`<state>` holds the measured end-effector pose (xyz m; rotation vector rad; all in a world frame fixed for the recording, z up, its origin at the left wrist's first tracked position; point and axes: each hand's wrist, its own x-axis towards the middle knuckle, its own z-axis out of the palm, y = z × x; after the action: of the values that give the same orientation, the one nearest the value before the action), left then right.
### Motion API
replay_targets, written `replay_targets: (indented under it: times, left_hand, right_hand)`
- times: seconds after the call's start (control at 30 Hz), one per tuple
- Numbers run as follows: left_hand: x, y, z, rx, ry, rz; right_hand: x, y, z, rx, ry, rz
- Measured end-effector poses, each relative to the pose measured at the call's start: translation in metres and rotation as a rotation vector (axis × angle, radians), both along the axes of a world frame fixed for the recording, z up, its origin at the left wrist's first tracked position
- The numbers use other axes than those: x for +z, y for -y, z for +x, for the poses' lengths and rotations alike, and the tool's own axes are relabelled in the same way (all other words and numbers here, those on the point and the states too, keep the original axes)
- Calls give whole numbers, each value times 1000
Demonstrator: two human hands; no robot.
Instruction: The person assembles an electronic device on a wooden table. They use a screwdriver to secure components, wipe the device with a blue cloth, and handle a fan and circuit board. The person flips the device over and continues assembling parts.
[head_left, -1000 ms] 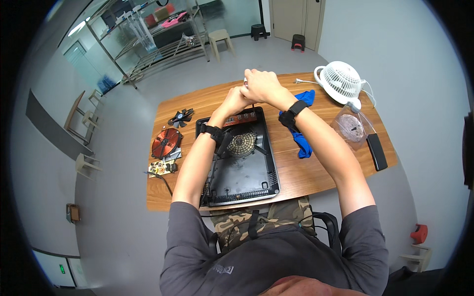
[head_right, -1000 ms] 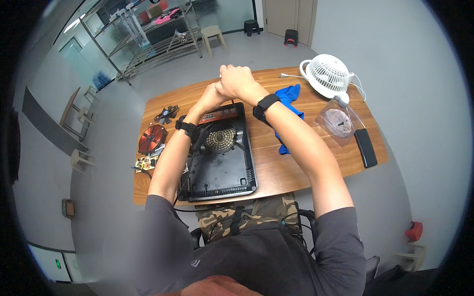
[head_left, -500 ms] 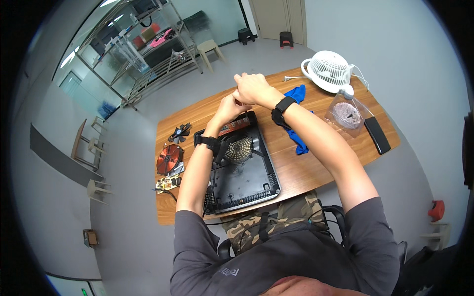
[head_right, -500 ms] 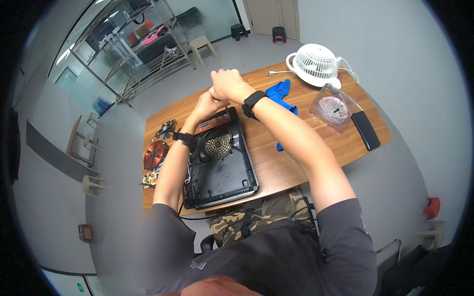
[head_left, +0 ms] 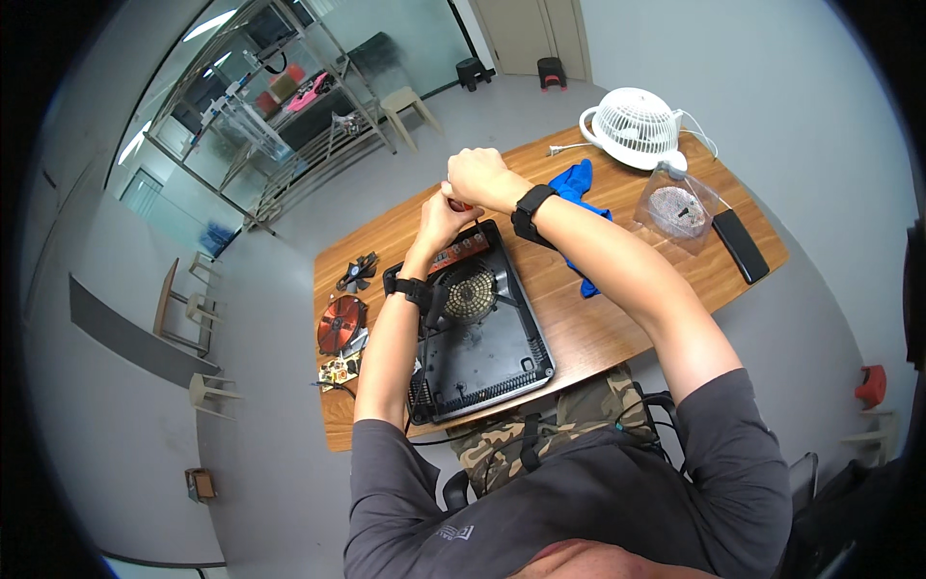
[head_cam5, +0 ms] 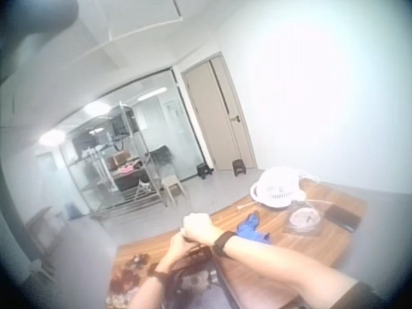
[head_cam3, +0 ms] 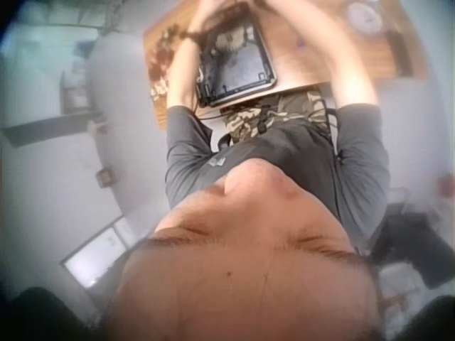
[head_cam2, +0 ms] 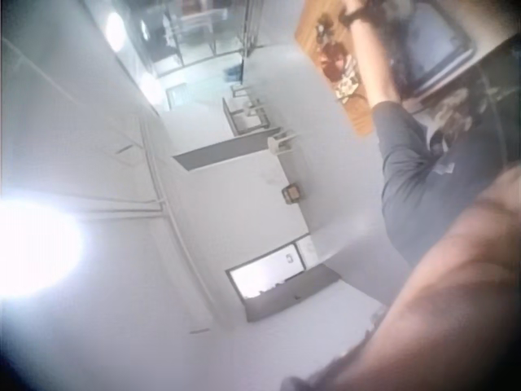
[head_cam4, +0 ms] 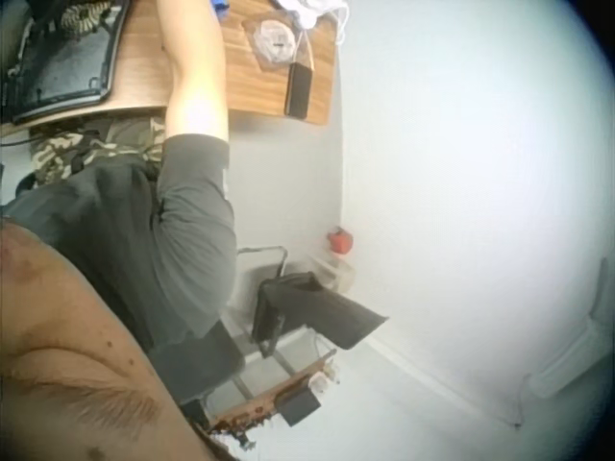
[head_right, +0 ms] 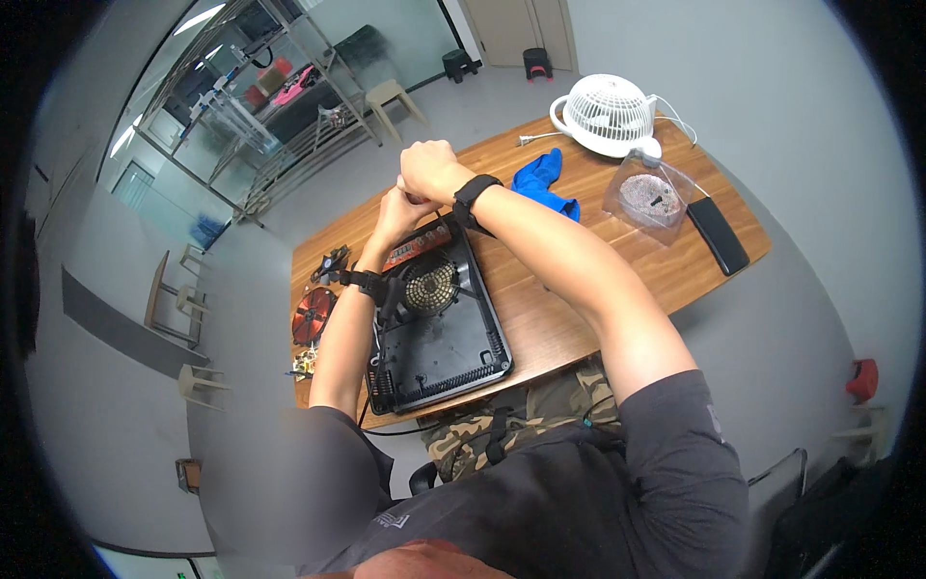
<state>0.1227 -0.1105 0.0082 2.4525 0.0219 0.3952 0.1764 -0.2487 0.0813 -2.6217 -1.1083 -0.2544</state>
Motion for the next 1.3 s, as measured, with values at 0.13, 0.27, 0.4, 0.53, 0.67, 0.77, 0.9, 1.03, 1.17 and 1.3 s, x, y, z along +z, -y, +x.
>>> replay_targets:
  times: [0.13,0.27,0.4,0.53,0.67,0.77,0.9,1.03,1.17,1.3]
  left_hand:
    - [-10,-25,5,-168,-47,-93]
    - [-11,-25,1,-223,31,-76]
    - [-6,-17,-2,-33,10,-52]
    - [-6,-15,1,10,39,-8]
    - [-5,-5,0,6,59,72]
    - [-3,-11,-3,-64,11,12]
    - [-3,-19,-5,-86,-29,-32]
    - [-2,-15,-5,-40,-47,-11]
    - [-9,-5,0,41,46,48]
    - [-13,-9,3,12,107,202]
  right_hand:
    - [-8,-7,5,27,6,75]
    - [-4,-7,-4,55,-71,74]
    - [-2,-5,-9,37,-17,144]
    - [-5,-12,-7,98,94,144]
    - [-15,-14,2,88,105,105]
    - [-14,-11,0,93,114,86]
    - [-7,-6,-6,83,67,70]
    - [-3,-5,-8,46,64,30]
    - [-20,-8,4,3,25,180]
    - [-25,-8,0,25,-29,273]
